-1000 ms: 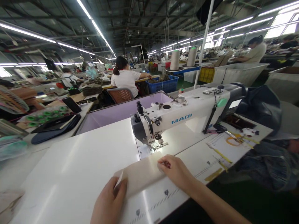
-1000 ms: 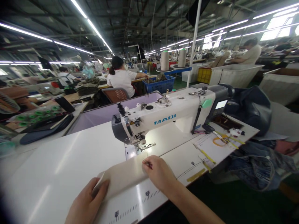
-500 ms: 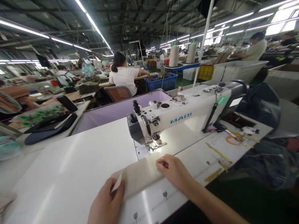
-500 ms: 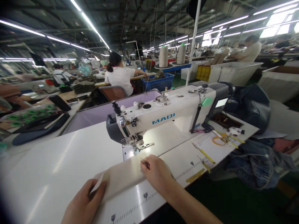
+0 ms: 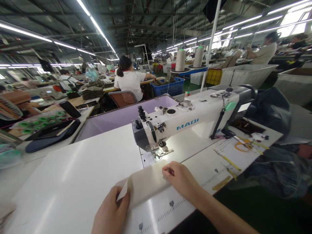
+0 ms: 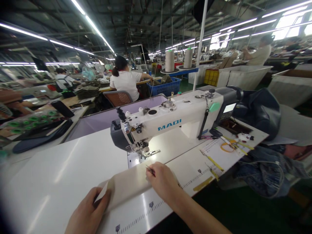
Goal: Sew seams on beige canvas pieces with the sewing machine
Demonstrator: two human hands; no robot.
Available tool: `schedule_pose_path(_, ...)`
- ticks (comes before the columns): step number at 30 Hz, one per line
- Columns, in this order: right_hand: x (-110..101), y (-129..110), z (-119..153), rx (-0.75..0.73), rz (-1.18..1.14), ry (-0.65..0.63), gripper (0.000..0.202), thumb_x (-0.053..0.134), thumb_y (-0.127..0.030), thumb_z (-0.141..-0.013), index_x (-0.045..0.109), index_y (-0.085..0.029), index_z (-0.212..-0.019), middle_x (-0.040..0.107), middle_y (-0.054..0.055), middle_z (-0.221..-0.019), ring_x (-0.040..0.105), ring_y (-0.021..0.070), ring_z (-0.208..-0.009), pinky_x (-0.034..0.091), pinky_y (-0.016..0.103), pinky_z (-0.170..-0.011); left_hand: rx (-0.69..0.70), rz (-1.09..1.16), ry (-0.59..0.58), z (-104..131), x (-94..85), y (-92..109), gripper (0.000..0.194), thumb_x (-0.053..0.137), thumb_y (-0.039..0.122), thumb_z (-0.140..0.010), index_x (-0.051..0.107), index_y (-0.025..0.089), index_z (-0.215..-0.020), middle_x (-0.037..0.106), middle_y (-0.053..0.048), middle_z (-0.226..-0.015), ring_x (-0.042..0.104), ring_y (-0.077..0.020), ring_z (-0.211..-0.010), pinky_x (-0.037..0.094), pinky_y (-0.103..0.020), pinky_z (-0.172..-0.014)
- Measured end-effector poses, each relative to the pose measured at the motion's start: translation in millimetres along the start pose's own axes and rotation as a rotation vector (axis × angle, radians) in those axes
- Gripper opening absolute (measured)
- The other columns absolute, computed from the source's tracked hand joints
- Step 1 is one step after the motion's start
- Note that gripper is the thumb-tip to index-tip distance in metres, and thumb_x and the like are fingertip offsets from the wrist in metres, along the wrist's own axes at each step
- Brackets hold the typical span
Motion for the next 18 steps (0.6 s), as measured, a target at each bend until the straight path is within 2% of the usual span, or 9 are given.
schedule_pose_path(7,-1,-4,-2,-0.017,0.082,-0.027,0.02,0.058,-0.02,-0.091,0.066,-0.018,-0.073,0.067,0.002,-0.077,0.062,0.0163,-0.072,0.04,0.026,-0.067,0.026,-0.009,0.007,1,-1.0,4,0.028,0.039,0.05,-0.091,0.055,0.027,-0.085,0.072,-0.002,-0.079,0.07,-0.0269,-0.076,0.048,-0.032,-0.066)
schedule_pose_path(10,-2,-8,-1,-0.053,0.221,-0.06,0.015,0.059,-0.019,-0.092,0.07,-0.019,-0.082,0.067,0.004,-0.086,0.064,0.0177,-0.076,0.042,0.027,-0.067,0.042,-0.001,0.014,1,-3.5,8,0.022,0.041,0.043,-0.089,0.055,0.027,-0.085,0.073,-0.003,-0.084,0.07,-0.027,-0.08,0.048,-0.033,-0.068)
schedule_pose_path(12,-2,-8,2,-0.132,0.335,-0.075,0.011,0.061,-0.019,-0.092,0.072,-0.02,-0.089,0.066,0.005,-0.095,0.064,0.0184,-0.08,0.044,0.027,-0.067,0.038,0.026,0.029,0,-5.8,9,0.023,0.042,0.046,-0.089,0.055,0.027,-0.087,0.073,-0.004,-0.084,0.069,-0.0274,-0.08,0.048,-0.033,-0.068)
schedule_pose_path(15,-1,-3,5,-0.254,0.406,-0.064,0.01,0.063,-0.017,-0.09,0.071,-0.022,-0.093,0.062,0.004,-0.104,0.065,0.0176,-0.08,0.045,0.027,-0.065,0.024,0.047,0.081,-1,-9.2,6,0.031,0.04,0.053,-0.092,0.052,0.026,-0.084,0.068,-0.003,-0.073,0.067,-0.0268,-0.071,0.046,-0.033,-0.064)
schedule_pose_path(18,0,5,8,-0.297,0.375,-0.046,0.011,0.06,-0.017,-0.092,0.069,-0.023,-0.096,0.062,0.004,-0.114,0.065,0.0154,-0.076,0.047,0.027,-0.064,0.015,0.004,0.123,-3,-9.6,2,0.029,0.04,0.049,-0.092,0.044,0.027,-0.073,0.06,0.0,-0.063,0.062,-0.024,-0.063,0.042,-0.032,-0.06)
Point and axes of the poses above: each hand's wrist, its own z-axis away from the middle knuckle, its own x-axis out of the palm, y = z × x, the point moved 3 cm from there along -z, towards the middle knuckle
